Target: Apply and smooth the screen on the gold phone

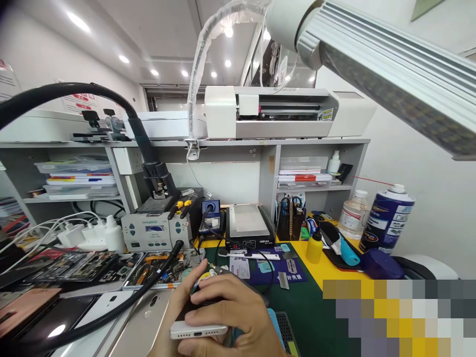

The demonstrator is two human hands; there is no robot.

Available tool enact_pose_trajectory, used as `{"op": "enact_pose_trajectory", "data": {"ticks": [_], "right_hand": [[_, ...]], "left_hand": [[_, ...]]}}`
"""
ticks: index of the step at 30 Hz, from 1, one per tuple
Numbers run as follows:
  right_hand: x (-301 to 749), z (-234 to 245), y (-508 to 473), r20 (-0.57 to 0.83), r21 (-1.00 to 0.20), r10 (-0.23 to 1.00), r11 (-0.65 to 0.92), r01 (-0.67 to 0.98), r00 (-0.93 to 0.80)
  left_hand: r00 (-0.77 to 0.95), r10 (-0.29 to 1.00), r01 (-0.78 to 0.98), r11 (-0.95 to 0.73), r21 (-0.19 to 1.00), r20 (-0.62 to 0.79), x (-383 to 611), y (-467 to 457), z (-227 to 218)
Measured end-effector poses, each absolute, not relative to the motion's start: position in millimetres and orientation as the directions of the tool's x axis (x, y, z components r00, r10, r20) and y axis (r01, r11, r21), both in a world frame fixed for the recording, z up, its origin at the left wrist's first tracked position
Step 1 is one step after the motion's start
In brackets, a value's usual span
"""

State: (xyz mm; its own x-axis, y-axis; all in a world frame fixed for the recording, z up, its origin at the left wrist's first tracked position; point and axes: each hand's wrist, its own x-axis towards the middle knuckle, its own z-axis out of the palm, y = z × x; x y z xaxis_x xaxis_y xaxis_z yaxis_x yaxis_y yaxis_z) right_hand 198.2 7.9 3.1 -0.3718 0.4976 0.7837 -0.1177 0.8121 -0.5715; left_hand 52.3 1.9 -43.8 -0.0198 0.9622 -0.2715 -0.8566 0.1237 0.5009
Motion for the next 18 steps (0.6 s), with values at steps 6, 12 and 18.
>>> {"op": "enact_pose_trajectory", "data": {"ticks": [6, 12, 18], "right_hand": [[199, 4, 10, 0.797, -0.538, 0.464, 0.836, -0.105, -0.386], [201, 6, 10, 0.792, -0.537, 0.458, 0.837, -0.105, -0.404], [199, 6, 9, 0.798, -0.535, 0.458, 0.838, -0.109, -0.392]], "left_hand": [[-0.023, 0.968, -0.867, 0.105, 0.487, -0.25, 52, 1, -33], [0.035, 0.958, -0.87, 0.169, 0.463, -0.285, 57, -3, -19], [0.074, 0.964, -0.876, 0.185, 0.446, -0.254, 62, -3, -7]]}}
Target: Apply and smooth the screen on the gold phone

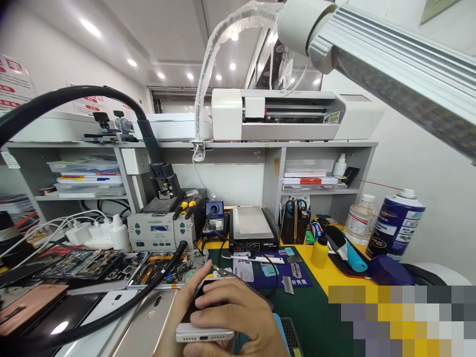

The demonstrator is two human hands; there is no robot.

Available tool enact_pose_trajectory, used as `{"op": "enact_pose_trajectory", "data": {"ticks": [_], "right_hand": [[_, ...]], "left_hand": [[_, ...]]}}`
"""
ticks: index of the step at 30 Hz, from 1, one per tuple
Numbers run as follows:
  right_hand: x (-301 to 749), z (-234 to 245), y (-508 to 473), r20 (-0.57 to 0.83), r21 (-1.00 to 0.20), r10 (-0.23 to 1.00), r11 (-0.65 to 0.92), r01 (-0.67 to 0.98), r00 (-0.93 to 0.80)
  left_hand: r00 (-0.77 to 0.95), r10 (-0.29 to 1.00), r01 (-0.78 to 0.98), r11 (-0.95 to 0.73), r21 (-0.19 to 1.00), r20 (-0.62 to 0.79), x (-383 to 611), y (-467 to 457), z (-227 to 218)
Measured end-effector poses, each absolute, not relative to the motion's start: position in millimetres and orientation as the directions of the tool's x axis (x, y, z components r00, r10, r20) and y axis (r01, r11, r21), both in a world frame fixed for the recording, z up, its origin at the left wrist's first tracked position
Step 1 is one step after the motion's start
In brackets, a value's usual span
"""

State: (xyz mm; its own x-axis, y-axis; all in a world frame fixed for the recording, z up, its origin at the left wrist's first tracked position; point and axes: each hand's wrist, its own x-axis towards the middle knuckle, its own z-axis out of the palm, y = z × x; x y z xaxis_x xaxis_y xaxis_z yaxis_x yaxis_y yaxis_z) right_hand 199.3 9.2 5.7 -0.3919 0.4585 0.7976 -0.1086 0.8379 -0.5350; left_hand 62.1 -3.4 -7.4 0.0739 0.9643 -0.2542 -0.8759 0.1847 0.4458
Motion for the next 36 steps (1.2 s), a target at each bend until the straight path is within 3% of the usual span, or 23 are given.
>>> {"op": "enact_pose_trajectory", "data": {"ticks": [10, 16, 23, 27, 33, 36], "right_hand": [[199, 3, 9, 0.807, -0.527, 0.455, 0.842, -0.111, -0.377], [200, 4, 9, 0.812, -0.508, 0.439, 0.856, -0.094, -0.385], [202, 3, 9, 0.81, -0.513, 0.442, 0.853, -0.1, -0.384], [203, 0, 9, 0.795, -0.531, 0.45, 0.84, -0.109, -0.406], [198, -7, 8, 0.802, -0.558, 0.485, 0.816, -0.151, -0.347], [198, -8, 7, 0.811, -0.549, 0.483, 0.823, -0.144, -0.329]], "left_hand": [[0.004, 0.968, -0.871, 0.126, 0.474, -0.25, 53, -6, -23], [0.066, 0.964, -0.869, 0.183, 0.46, -0.259, 58, -3, -15], [-0.027, 0.962, -0.873, 0.111, 0.475, -0.273, 44, -7, -30], [-0.002, 0.974, -0.875, 0.108, 0.471, -0.226, 44, -5, -27], [-0.15, 0.975, -0.712, 0.008, 0.702, -0.164, 55, -1, -8], [-0.192, 0.97, -0.646, -0.009, 0.763, -0.15, 54, -3, -5]]}}
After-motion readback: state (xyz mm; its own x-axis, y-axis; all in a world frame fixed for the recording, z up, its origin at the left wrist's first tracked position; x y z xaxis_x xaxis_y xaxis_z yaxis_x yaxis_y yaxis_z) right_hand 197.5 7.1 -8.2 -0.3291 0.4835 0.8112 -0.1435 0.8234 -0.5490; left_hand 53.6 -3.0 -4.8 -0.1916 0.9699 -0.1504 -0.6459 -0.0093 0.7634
